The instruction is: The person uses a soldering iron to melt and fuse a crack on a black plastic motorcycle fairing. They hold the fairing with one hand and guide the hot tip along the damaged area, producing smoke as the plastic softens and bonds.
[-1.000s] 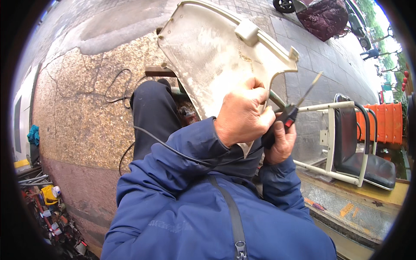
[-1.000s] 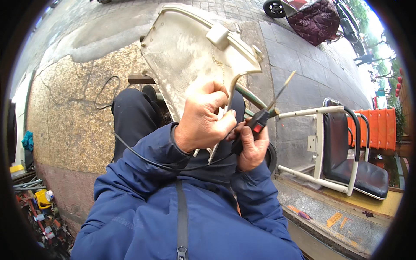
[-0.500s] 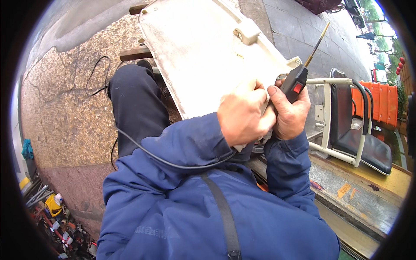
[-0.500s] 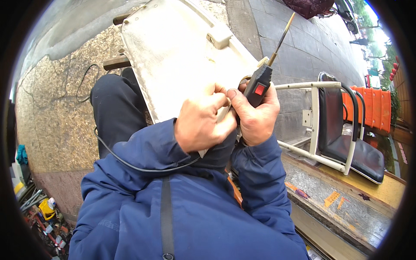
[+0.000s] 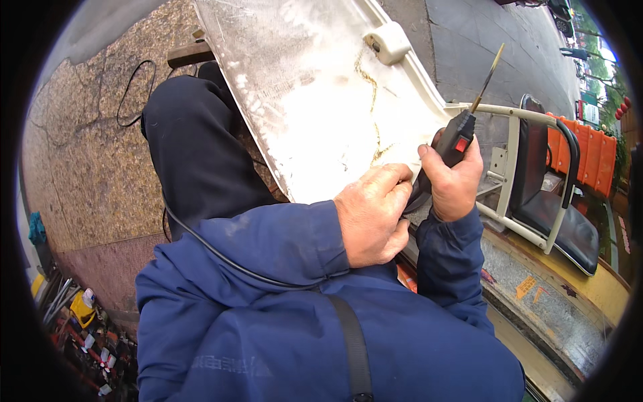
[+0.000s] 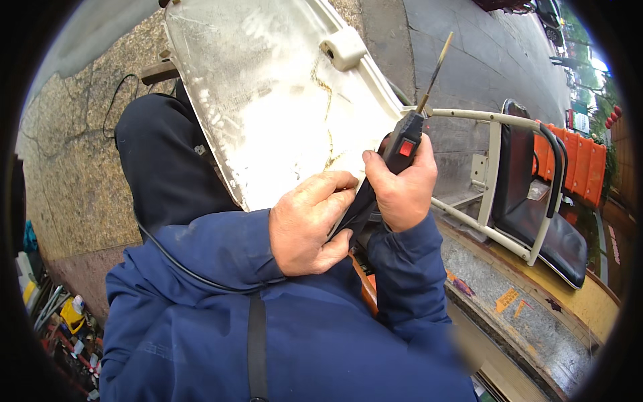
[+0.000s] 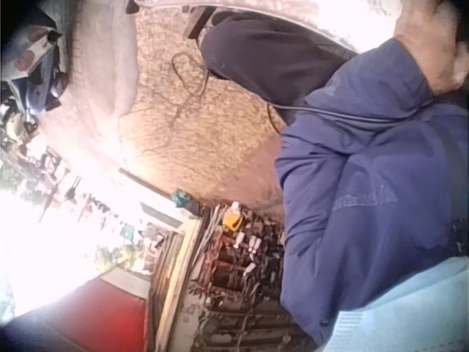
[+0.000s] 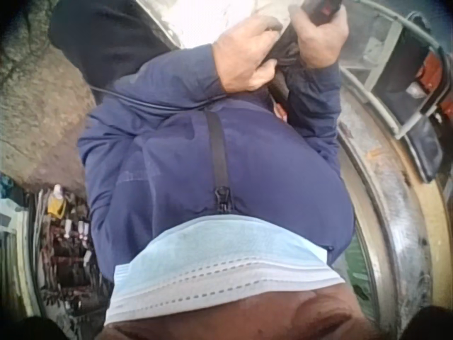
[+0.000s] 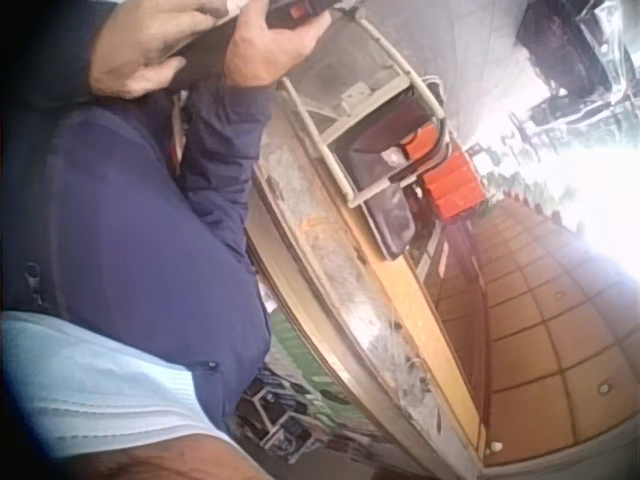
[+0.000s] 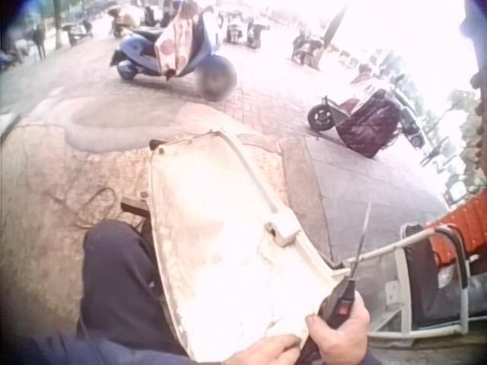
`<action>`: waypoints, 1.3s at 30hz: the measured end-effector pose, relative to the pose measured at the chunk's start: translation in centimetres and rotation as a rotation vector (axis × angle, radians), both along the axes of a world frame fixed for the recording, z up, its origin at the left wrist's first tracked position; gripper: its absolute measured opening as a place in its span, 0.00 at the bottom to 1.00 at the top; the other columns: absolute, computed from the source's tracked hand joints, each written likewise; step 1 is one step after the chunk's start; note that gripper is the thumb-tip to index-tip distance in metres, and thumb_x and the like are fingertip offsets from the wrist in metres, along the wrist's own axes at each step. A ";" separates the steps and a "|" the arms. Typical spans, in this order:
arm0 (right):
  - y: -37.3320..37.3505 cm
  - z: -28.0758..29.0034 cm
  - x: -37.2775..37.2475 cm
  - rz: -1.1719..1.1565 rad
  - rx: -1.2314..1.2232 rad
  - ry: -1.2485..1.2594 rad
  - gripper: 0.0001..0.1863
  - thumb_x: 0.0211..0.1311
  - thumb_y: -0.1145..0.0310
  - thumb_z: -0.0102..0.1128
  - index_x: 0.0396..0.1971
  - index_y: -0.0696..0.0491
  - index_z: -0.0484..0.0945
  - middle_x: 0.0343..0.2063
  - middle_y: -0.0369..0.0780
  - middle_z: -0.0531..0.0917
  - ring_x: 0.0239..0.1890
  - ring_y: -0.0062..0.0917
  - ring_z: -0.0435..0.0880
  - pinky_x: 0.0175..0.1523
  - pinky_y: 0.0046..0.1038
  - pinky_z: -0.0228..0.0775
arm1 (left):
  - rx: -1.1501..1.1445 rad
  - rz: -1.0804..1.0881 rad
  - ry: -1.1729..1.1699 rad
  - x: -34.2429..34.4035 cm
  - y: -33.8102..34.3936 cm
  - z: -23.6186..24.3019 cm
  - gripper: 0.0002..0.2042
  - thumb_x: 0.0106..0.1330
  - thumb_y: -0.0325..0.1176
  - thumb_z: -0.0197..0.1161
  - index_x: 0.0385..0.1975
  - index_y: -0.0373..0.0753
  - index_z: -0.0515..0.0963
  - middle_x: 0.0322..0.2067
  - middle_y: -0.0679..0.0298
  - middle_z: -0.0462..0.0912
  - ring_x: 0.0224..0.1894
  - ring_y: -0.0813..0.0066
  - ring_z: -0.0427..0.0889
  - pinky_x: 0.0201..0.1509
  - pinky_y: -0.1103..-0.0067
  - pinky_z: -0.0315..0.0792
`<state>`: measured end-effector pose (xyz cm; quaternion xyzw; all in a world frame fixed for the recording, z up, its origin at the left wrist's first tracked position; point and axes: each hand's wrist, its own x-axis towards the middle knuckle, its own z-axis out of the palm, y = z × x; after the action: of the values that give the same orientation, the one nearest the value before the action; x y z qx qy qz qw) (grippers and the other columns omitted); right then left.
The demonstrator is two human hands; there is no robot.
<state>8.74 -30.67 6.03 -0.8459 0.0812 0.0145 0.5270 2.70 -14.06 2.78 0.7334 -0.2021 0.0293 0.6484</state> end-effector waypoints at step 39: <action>-0.6 -0.5 0.0 0.013 -0.066 -0.050 0.18 0.51 0.74 0.72 0.40 0.59 0.74 0.31 0.37 0.82 0.32 0.19 0.81 0.40 0.25 0.76 | 0.710 -0.325 0.024 2.4 3.0 -4.4 0.44 0.71 0.64 0.46 0.72 0.27 0.56 0.74 0.41 0.52 0.76 0.43 0.52 0.76 0.50 0.45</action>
<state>8.75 -31.31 5.51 -0.8633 0.0629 -0.0061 0.5008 5.08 -11.07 -1.64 0.8708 -0.3057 -0.1543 0.3527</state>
